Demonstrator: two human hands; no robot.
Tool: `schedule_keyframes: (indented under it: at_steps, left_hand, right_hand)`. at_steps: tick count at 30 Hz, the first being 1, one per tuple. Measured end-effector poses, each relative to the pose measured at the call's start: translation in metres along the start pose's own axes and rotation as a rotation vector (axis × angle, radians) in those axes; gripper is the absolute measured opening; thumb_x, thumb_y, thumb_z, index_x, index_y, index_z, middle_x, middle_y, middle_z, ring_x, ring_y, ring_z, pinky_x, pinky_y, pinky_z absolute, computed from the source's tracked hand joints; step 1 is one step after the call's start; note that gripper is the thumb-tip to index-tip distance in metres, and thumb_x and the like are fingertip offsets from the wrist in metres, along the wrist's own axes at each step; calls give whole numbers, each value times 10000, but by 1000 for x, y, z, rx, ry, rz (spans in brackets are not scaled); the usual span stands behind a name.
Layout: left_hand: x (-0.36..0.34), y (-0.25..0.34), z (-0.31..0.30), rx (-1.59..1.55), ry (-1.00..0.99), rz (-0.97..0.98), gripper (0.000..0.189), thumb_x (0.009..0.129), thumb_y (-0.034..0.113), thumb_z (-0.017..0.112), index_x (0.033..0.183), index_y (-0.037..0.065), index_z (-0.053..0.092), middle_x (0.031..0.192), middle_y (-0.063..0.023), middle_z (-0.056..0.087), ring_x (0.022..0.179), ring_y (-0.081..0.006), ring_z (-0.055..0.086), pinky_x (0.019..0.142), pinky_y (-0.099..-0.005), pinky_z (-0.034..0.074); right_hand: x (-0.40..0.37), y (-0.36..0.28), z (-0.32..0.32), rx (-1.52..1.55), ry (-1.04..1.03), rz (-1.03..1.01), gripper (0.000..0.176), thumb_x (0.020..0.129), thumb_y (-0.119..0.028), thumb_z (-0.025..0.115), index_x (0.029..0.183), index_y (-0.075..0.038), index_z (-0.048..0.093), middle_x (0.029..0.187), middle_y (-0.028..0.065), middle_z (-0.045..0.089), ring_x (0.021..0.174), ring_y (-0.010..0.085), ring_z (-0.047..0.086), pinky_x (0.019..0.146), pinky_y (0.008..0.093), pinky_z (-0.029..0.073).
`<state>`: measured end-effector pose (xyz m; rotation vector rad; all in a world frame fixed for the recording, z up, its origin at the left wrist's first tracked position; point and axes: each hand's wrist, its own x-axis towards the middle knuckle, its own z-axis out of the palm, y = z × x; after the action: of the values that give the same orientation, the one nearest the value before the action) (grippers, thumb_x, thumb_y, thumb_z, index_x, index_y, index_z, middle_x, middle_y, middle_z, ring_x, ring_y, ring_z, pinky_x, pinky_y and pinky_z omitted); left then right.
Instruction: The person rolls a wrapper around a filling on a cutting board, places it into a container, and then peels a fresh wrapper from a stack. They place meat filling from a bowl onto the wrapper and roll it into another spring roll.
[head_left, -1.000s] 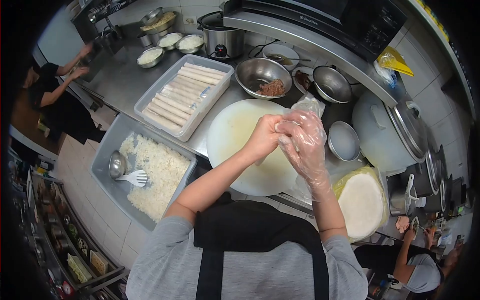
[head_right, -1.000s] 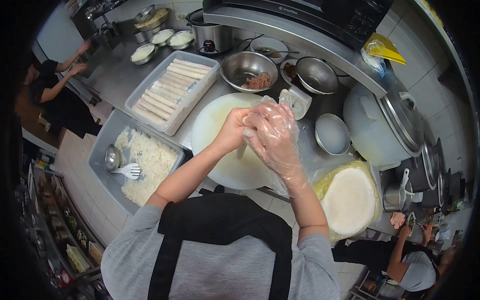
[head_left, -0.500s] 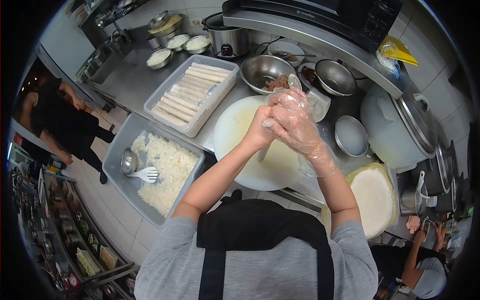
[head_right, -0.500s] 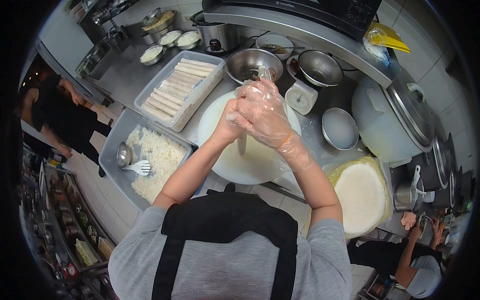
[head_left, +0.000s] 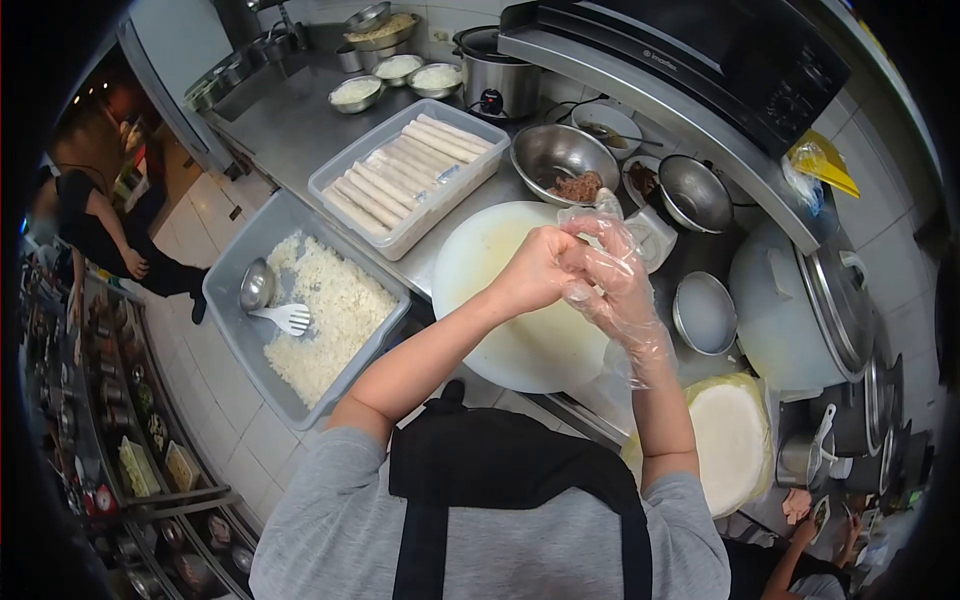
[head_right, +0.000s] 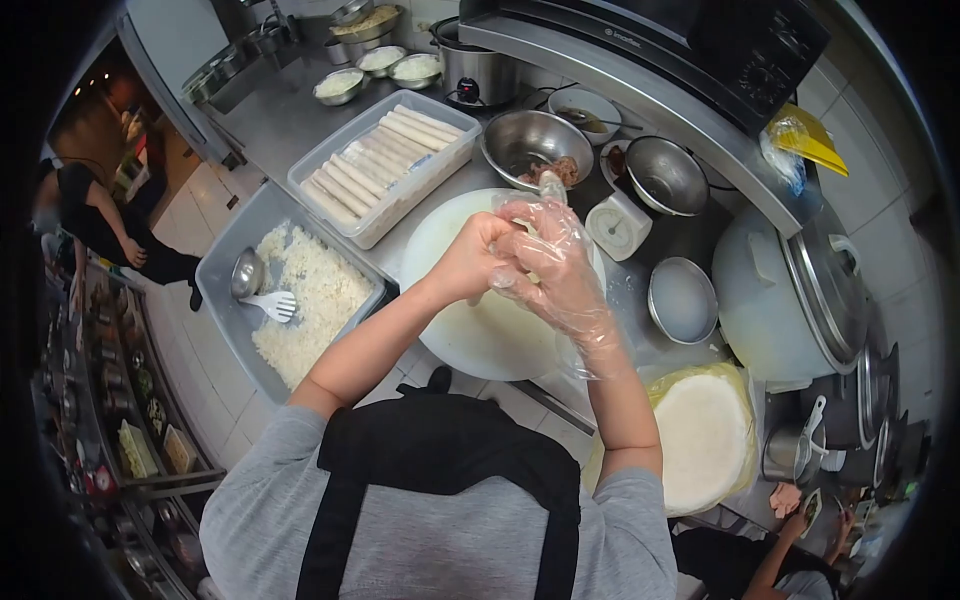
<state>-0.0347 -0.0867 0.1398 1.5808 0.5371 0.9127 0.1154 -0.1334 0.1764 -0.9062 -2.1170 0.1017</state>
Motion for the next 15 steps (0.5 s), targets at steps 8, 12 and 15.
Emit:
schedule_keyframes:
  at_steps: [8,12,15]
  left_hand:
    - [14,3,-25,-275,99,-20,274,738,66,729,983,26,612,809,5,606,756,-74,585,686,-233,472]
    - [12,11,-54,-570,198,45,497,806,61,697,1243,59,460,904,-12,579,821,-110,609,716,-261,485]
    - [8,6,-77,-544,125,-36,582,804,66,703,1297,73,393,1042,-57,598,930,-131,618,803,-296,506]
  right_hand:
    - [1,3,33,458,219,285,497,813,-324,680,1205,-53,541,1266,163,504,1213,329,461,1008,457,359]
    - [-24,19,95,777,152,610,603,815,-236,670,1297,32,426,1099,118,566,1033,221,558,875,346,452]
    - [-26,22,97,1090,-202,786,558,831,-241,660,1257,52,452,899,67,590,809,156,596,737,289,479]
